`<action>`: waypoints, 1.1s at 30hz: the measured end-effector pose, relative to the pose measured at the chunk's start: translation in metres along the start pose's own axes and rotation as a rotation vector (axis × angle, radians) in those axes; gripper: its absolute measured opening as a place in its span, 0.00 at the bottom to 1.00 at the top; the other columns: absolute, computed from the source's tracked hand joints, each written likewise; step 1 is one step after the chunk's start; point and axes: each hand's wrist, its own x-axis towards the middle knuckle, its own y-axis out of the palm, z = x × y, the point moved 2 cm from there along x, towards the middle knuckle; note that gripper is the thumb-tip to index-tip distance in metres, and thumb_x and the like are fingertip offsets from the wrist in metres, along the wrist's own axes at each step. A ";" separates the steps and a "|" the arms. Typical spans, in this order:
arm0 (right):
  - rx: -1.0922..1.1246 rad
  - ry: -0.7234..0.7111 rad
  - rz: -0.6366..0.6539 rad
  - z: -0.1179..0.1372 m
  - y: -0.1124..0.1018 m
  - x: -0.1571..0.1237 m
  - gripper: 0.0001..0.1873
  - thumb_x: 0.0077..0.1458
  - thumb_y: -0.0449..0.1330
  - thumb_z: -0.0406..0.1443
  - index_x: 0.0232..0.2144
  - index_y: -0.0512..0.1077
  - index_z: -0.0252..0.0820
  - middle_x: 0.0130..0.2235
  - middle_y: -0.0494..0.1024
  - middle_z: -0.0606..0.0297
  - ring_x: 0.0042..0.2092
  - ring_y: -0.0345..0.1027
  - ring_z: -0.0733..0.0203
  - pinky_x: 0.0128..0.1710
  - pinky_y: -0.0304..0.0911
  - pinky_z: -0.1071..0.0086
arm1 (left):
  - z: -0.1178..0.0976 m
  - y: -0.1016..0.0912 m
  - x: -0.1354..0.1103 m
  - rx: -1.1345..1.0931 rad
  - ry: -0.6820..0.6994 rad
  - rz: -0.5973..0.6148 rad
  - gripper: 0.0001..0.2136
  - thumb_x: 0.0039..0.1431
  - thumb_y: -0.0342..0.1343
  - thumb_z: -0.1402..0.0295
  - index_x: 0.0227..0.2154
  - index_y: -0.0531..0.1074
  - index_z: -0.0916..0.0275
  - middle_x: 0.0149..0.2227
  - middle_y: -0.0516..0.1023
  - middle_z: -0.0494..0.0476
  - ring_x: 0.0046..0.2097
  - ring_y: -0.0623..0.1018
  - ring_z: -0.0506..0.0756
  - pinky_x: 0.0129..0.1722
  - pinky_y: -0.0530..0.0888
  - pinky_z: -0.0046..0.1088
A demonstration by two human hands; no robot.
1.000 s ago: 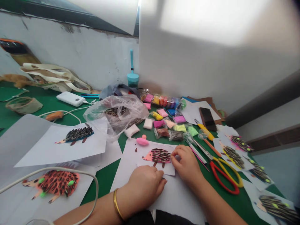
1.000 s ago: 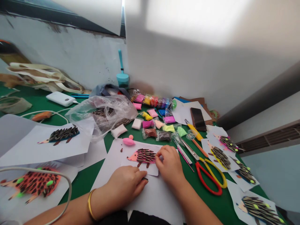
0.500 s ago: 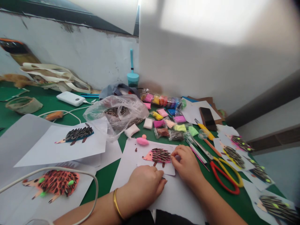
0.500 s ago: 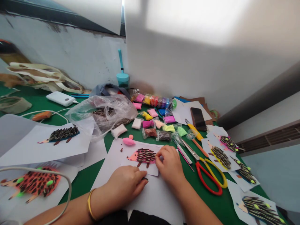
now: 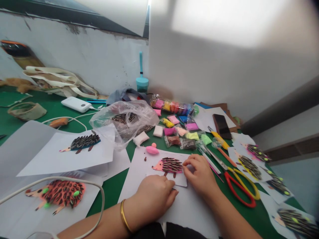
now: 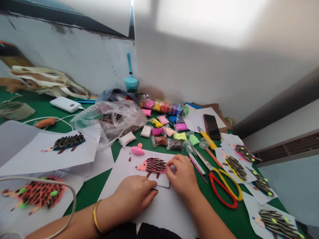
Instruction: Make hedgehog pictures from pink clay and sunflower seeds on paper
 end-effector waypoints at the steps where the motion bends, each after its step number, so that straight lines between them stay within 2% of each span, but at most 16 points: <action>1: 0.008 -0.003 -0.009 0.000 -0.001 0.000 0.05 0.53 0.59 0.33 0.29 0.75 0.44 0.36 0.74 0.61 0.41 0.66 0.54 0.44 0.61 0.58 | 0.000 -0.002 0.000 -0.035 -0.008 -0.003 0.13 0.63 0.51 0.62 0.42 0.76 0.61 0.33 0.79 0.61 0.35 0.78 0.61 0.36 0.73 0.36; 3: 0.031 -0.009 -0.033 0.000 -0.005 0.000 0.06 0.55 0.58 0.33 0.29 0.75 0.44 0.36 0.73 0.60 0.41 0.66 0.54 0.44 0.62 0.58 | 0.000 -0.008 0.000 -0.177 -0.026 -0.030 0.12 0.63 0.52 0.62 0.43 0.77 0.60 0.35 0.80 0.60 0.37 0.78 0.60 0.39 0.72 0.37; 5: 0.058 -0.023 -0.076 0.003 -0.009 -0.001 0.07 0.57 0.56 0.34 0.30 0.75 0.43 0.37 0.73 0.60 0.42 0.66 0.54 0.45 0.62 0.57 | 0.001 -0.013 0.001 -0.463 -0.068 -0.070 0.12 0.63 0.51 0.61 0.41 0.77 0.59 0.37 0.80 0.58 0.39 0.77 0.58 0.42 0.71 0.35; 7: 0.088 -0.051 -0.136 0.008 -0.013 -0.002 0.07 0.58 0.55 0.34 0.32 0.74 0.43 0.38 0.72 0.59 0.43 0.65 0.53 0.45 0.62 0.56 | 0.004 -0.017 0.004 -0.897 -0.172 -0.071 0.17 0.65 0.48 0.56 0.39 0.77 0.62 0.32 0.77 0.56 0.34 0.75 0.54 0.37 0.72 0.30; 9: 0.121 -0.093 -0.191 0.016 -0.016 -0.005 0.07 0.58 0.55 0.33 0.34 0.74 0.44 0.38 0.72 0.59 0.43 0.66 0.53 0.45 0.63 0.56 | 0.010 -0.017 0.008 -1.378 -0.362 -0.069 0.23 0.67 0.41 0.51 0.41 0.75 0.64 0.26 0.71 0.53 0.26 0.70 0.50 0.27 0.69 0.25; 10: 0.137 -0.121 -0.212 0.021 -0.017 -0.007 0.07 0.58 0.55 0.33 0.35 0.75 0.44 0.39 0.71 0.59 0.43 0.66 0.53 0.45 0.63 0.55 | 0.012 -0.018 0.010 -1.595 -0.435 -0.063 0.25 0.67 0.39 0.50 0.43 0.74 0.65 0.27 0.70 0.53 0.25 0.70 0.49 0.26 0.69 0.24; 12: 0.156 -0.189 -0.237 0.029 -0.018 -0.011 0.09 0.56 0.57 0.31 0.37 0.75 0.46 0.39 0.71 0.59 0.43 0.66 0.53 0.45 0.63 0.55 | 0.015 -0.019 0.013 -1.920 -0.528 -0.068 0.24 0.68 0.39 0.51 0.47 0.71 0.66 0.32 0.72 0.56 0.30 0.73 0.49 0.33 0.74 0.24; 15: 0.158 -0.303 -0.230 0.039 -0.017 -0.016 0.12 0.53 0.59 0.29 0.40 0.75 0.48 0.39 0.72 0.61 0.43 0.67 0.54 0.48 0.63 0.52 | 0.016 -0.023 0.015 -2.175 -0.529 -0.076 0.24 0.68 0.40 0.51 0.48 0.68 0.67 0.41 0.74 0.62 0.42 0.77 0.52 0.50 0.73 0.31; 17: 0.143 -0.358 -0.200 0.042 -0.015 -0.018 0.14 0.53 0.60 0.29 0.41 0.75 0.49 0.38 0.72 0.62 0.42 0.67 0.54 0.48 0.63 0.52 | 0.015 -0.025 0.014 -2.244 -0.498 -0.064 0.25 0.68 0.39 0.49 0.49 0.67 0.67 0.45 0.73 0.65 0.48 0.76 0.55 0.55 0.71 0.34; 20: 0.101 -0.397 -0.158 0.044 -0.013 -0.019 0.14 0.55 0.60 0.30 0.43 0.75 0.50 0.39 0.73 0.61 0.43 0.68 0.54 0.48 0.63 0.53 | 0.014 -0.025 0.013 -2.211 -0.461 -0.038 0.29 0.68 0.35 0.47 0.52 0.65 0.68 0.52 0.71 0.69 0.53 0.75 0.56 0.56 0.70 0.34; 27: 0.013 -0.487 0.013 0.051 -0.006 -0.021 0.24 0.57 0.60 0.37 0.56 0.69 0.53 0.51 0.72 0.59 0.53 0.63 0.49 0.53 0.59 0.52 | 0.009 -0.019 0.011 -1.968 -0.410 0.065 0.37 0.64 0.25 0.41 0.55 0.65 0.65 0.55 0.69 0.68 0.48 0.76 0.57 0.46 0.74 0.33; 33: 0.062 -0.472 0.016 0.054 -0.008 -0.021 0.12 0.57 0.62 0.38 0.45 0.76 0.52 0.45 0.75 0.61 0.49 0.64 0.51 0.53 0.59 0.53 | 0.007 -0.016 0.012 -1.992 -0.361 0.119 0.40 0.63 0.22 0.40 0.57 0.64 0.65 0.55 0.69 0.69 0.50 0.75 0.58 0.45 0.74 0.34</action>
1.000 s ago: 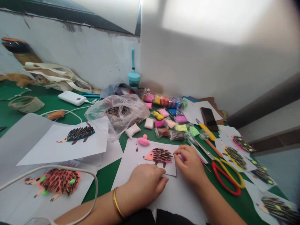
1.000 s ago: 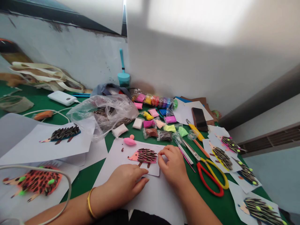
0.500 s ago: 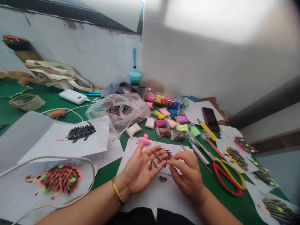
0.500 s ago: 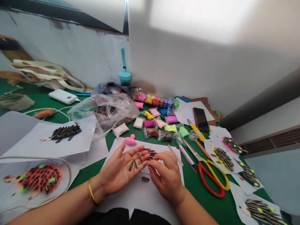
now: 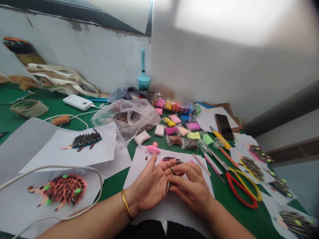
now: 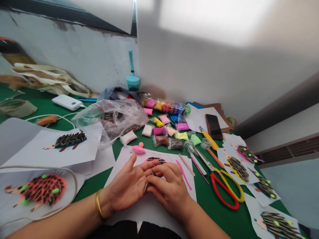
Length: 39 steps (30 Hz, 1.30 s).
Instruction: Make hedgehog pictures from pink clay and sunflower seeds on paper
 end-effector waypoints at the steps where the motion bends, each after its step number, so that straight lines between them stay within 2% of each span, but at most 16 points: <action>1: 0.023 -0.001 -0.010 0.000 -0.001 0.000 0.10 0.57 0.62 0.39 0.43 0.76 0.52 0.45 0.75 0.61 0.48 0.64 0.51 0.52 0.59 0.54 | 0.001 0.000 0.000 -0.027 -0.005 0.014 0.40 0.63 0.23 0.40 0.56 0.65 0.65 0.55 0.69 0.69 0.49 0.75 0.57 0.45 0.74 0.33; 5: 0.127 -0.012 -0.043 -0.001 -0.004 0.000 0.07 0.60 0.59 0.38 0.40 0.76 0.51 0.42 0.76 0.61 0.46 0.66 0.53 0.48 0.63 0.56 | 0.004 0.001 0.000 -0.161 -0.051 0.073 0.38 0.64 0.27 0.40 0.53 0.69 0.67 0.54 0.70 0.68 0.45 0.76 0.54 0.46 0.72 0.30; 9: 0.262 0.063 -0.176 -0.007 -0.010 -0.005 0.07 0.63 0.52 0.35 0.37 0.71 0.46 0.39 0.75 0.61 0.41 0.68 0.56 0.44 0.64 0.58 | 0.009 0.005 -0.002 -0.180 -0.139 0.086 0.36 0.66 0.30 0.42 0.51 0.69 0.69 0.52 0.71 0.69 0.48 0.75 0.55 0.49 0.71 0.32; 10: 0.292 0.117 -0.221 -0.010 -0.011 -0.007 0.08 0.64 0.50 0.35 0.36 0.70 0.46 0.36 0.75 0.61 0.39 0.68 0.57 0.41 0.65 0.59 | 0.010 0.006 -0.003 -0.163 -0.156 0.088 0.35 0.66 0.31 0.43 0.51 0.70 0.69 0.51 0.71 0.70 0.49 0.75 0.56 0.47 0.72 0.31; 12: 0.293 0.263 -0.270 -0.020 -0.014 -0.012 0.10 0.65 0.48 0.35 0.32 0.67 0.45 0.30 0.72 0.64 0.33 0.68 0.59 0.35 0.64 0.63 | 0.011 0.005 -0.004 -0.075 -0.171 0.070 0.31 0.67 0.36 0.45 0.50 0.71 0.68 0.46 0.73 0.67 0.45 0.75 0.55 0.36 0.71 0.26; 14: 0.222 0.408 -0.256 -0.031 -0.016 -0.016 0.10 0.64 0.50 0.37 0.31 0.67 0.45 0.27 0.71 0.66 0.30 0.66 0.61 0.31 0.63 0.66 | 0.010 0.003 -0.006 0.131 -0.165 0.008 0.26 0.66 0.42 0.49 0.48 0.73 0.66 0.37 0.74 0.60 0.34 0.74 0.51 0.25 0.64 0.21; 15: 0.185 0.464 -0.230 -0.037 -0.016 -0.017 0.09 0.64 0.51 0.37 0.32 0.69 0.45 0.27 0.72 0.66 0.30 0.67 0.61 0.31 0.63 0.67 | 0.009 0.002 -0.007 0.290 -0.145 -0.024 0.23 0.66 0.44 0.51 0.45 0.74 0.65 0.34 0.74 0.57 0.31 0.71 0.49 0.24 0.62 0.21; 17: 0.159 0.534 -0.166 -0.046 -0.015 -0.018 0.08 0.62 0.53 0.38 0.38 0.72 0.44 0.31 0.76 0.64 0.33 0.70 0.60 0.34 0.65 0.67 | 0.006 0.003 -0.009 0.685 -0.044 -0.043 0.18 0.65 0.48 0.56 0.41 0.76 0.63 0.33 0.74 0.55 0.31 0.71 0.50 0.28 0.65 0.23; 19: 0.174 0.573 -0.116 -0.052 -0.014 -0.018 0.10 0.61 0.54 0.38 0.42 0.72 0.44 0.35 0.78 0.63 0.36 0.72 0.59 0.37 0.66 0.67 | 0.004 0.005 -0.011 1.123 0.150 -0.021 0.14 0.64 0.49 0.59 0.39 0.77 0.61 0.36 0.77 0.55 0.37 0.73 0.53 0.38 0.69 0.28; 21: 0.185 0.596 -0.065 -0.055 -0.013 -0.018 0.09 0.59 0.55 0.38 0.40 0.73 0.44 0.36 0.79 0.63 0.35 0.71 0.60 0.36 0.67 0.67 | 0.006 0.005 -0.013 1.529 0.329 -0.057 0.12 0.64 0.50 0.62 0.41 0.77 0.60 0.36 0.77 0.56 0.39 0.74 0.56 0.42 0.69 0.32; 23: 0.180 0.585 0.004 -0.055 -0.013 -0.017 0.06 0.58 0.56 0.37 0.35 0.74 0.44 0.32 0.78 0.65 0.32 0.70 0.60 0.33 0.66 0.68 | 0.012 0.003 -0.012 1.814 0.401 -0.099 0.11 0.63 0.51 0.64 0.41 0.76 0.60 0.35 0.76 0.58 0.38 0.74 0.58 0.39 0.69 0.34; 26: 0.165 0.483 0.092 -0.052 -0.013 -0.013 0.05 0.57 0.57 0.34 0.30 0.72 0.44 0.30 0.75 0.66 0.33 0.68 0.59 0.34 0.65 0.66 | 0.020 -0.002 -0.009 2.005 0.430 -0.117 0.10 0.63 0.50 0.63 0.40 0.74 0.59 0.33 0.75 0.57 0.36 0.74 0.58 0.35 0.70 0.33; 31: 0.075 0.342 0.085 -0.047 -0.012 -0.009 0.07 0.54 0.56 0.30 0.26 0.71 0.44 0.31 0.73 0.64 0.37 0.66 0.57 0.45 0.63 0.58 | 0.025 -0.006 -0.007 2.107 0.429 -0.125 0.09 0.63 0.50 0.62 0.38 0.73 0.59 0.32 0.75 0.56 0.34 0.74 0.58 0.33 0.71 0.34; 39: -0.078 0.279 0.054 -0.041 0.000 -0.008 0.05 0.54 0.58 0.30 0.27 0.70 0.43 0.30 0.71 0.65 0.37 0.65 0.57 0.52 0.60 0.54 | 0.026 -0.007 -0.006 2.124 0.420 -0.139 0.09 0.63 0.50 0.61 0.37 0.72 0.58 0.31 0.75 0.55 0.34 0.75 0.59 0.32 0.71 0.34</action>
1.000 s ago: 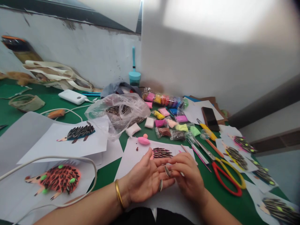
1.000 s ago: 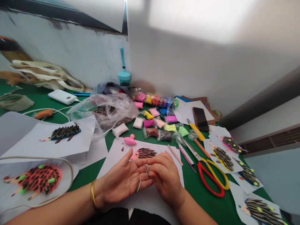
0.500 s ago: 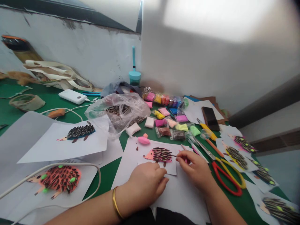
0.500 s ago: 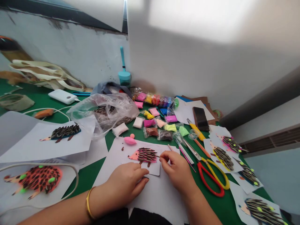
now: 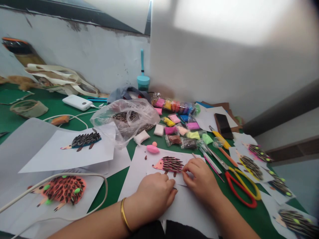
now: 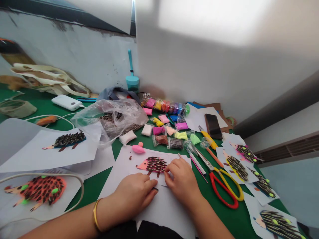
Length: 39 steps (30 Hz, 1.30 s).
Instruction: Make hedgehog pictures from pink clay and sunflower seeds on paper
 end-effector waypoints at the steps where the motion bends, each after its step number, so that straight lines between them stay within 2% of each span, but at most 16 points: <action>1: -0.010 -0.002 0.002 0.000 0.001 0.000 0.05 0.54 0.58 0.30 0.27 0.70 0.43 0.31 0.71 0.65 0.37 0.65 0.57 0.52 0.59 0.54 | 0.000 -0.001 0.000 -0.002 -0.001 0.002 0.09 0.63 0.50 0.61 0.36 0.72 0.58 0.31 0.75 0.55 0.34 0.75 0.59 0.32 0.71 0.34; 7: -0.046 -0.028 0.018 0.000 0.004 0.000 0.05 0.55 0.58 0.30 0.28 0.71 0.42 0.30 0.71 0.65 0.37 0.64 0.58 0.54 0.58 0.55 | 0.001 -0.002 0.001 -0.008 -0.001 -0.003 0.09 0.63 0.50 0.61 0.35 0.73 0.58 0.31 0.75 0.55 0.34 0.75 0.58 0.32 0.70 0.34; 22: -0.208 -0.081 0.017 0.006 0.005 0.000 0.08 0.57 0.57 0.31 0.27 0.72 0.41 0.29 0.70 0.64 0.35 0.64 0.58 0.50 0.59 0.58 | 0.000 -0.003 0.001 -0.023 -0.007 0.012 0.09 0.63 0.51 0.61 0.35 0.73 0.59 0.31 0.75 0.56 0.34 0.75 0.58 0.33 0.71 0.34; 34: -0.172 -0.042 0.049 0.006 0.004 -0.001 0.07 0.58 0.56 0.31 0.28 0.72 0.41 0.30 0.71 0.63 0.37 0.64 0.57 0.49 0.60 0.57 | 0.000 -0.004 0.002 -0.038 -0.014 0.023 0.10 0.63 0.51 0.62 0.36 0.74 0.60 0.31 0.75 0.57 0.34 0.75 0.58 0.33 0.71 0.34; 39: -0.127 -0.034 0.027 0.003 0.002 -0.002 0.04 0.57 0.58 0.33 0.31 0.73 0.42 0.33 0.72 0.62 0.39 0.64 0.56 0.45 0.61 0.59 | 0.001 -0.004 0.002 -0.033 -0.016 0.023 0.09 0.63 0.51 0.62 0.36 0.74 0.60 0.31 0.76 0.57 0.34 0.75 0.58 0.33 0.71 0.33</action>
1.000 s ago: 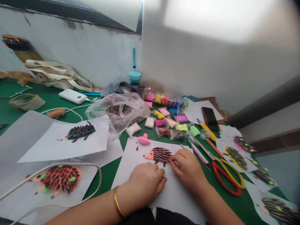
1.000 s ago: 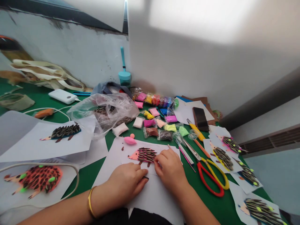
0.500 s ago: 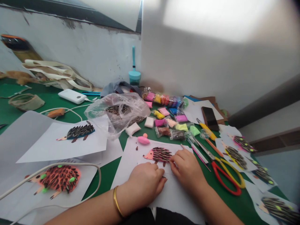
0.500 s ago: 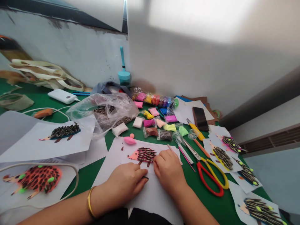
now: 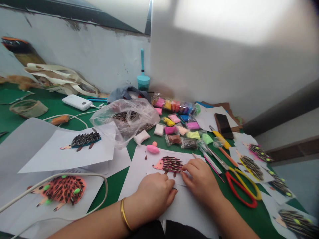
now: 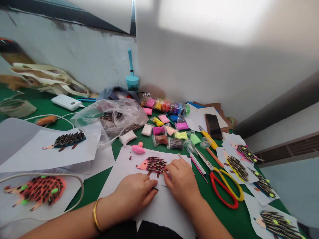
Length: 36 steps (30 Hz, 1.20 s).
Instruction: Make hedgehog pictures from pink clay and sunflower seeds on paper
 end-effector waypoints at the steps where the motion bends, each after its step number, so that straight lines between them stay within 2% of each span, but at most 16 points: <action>1: 0.006 0.002 -0.002 -0.001 -0.001 0.000 0.02 0.56 0.59 0.33 0.32 0.73 0.42 0.34 0.72 0.62 0.39 0.65 0.55 0.45 0.61 0.59 | 0.000 0.000 0.000 0.000 0.004 -0.001 0.09 0.63 0.51 0.62 0.36 0.74 0.60 0.31 0.76 0.57 0.34 0.75 0.58 0.33 0.71 0.33; 13: 0.033 0.049 0.076 -0.012 -0.006 -0.001 0.03 0.51 0.61 0.32 0.31 0.72 0.44 0.33 0.73 0.63 0.39 0.65 0.54 0.43 0.60 0.60 | 0.000 0.000 0.000 -0.013 0.016 -0.011 0.09 0.63 0.51 0.62 0.35 0.74 0.60 0.31 0.75 0.56 0.34 0.75 0.58 0.33 0.71 0.33; 24: 0.008 0.002 0.041 -0.012 0.003 0.000 0.04 0.54 0.59 0.31 0.30 0.74 0.44 0.31 0.73 0.64 0.38 0.66 0.56 0.41 0.60 0.62 | 0.001 0.001 -0.001 -0.019 0.011 -0.020 0.09 0.63 0.51 0.62 0.35 0.73 0.60 0.31 0.75 0.57 0.34 0.75 0.58 0.33 0.71 0.33; 36: 0.006 0.000 0.029 -0.011 0.001 0.001 0.04 0.53 0.59 0.31 0.29 0.73 0.44 0.31 0.74 0.64 0.37 0.66 0.57 0.42 0.60 0.62 | 0.001 0.001 -0.001 -0.019 0.009 -0.029 0.09 0.62 0.52 0.62 0.35 0.73 0.60 0.30 0.75 0.56 0.33 0.75 0.58 0.32 0.71 0.33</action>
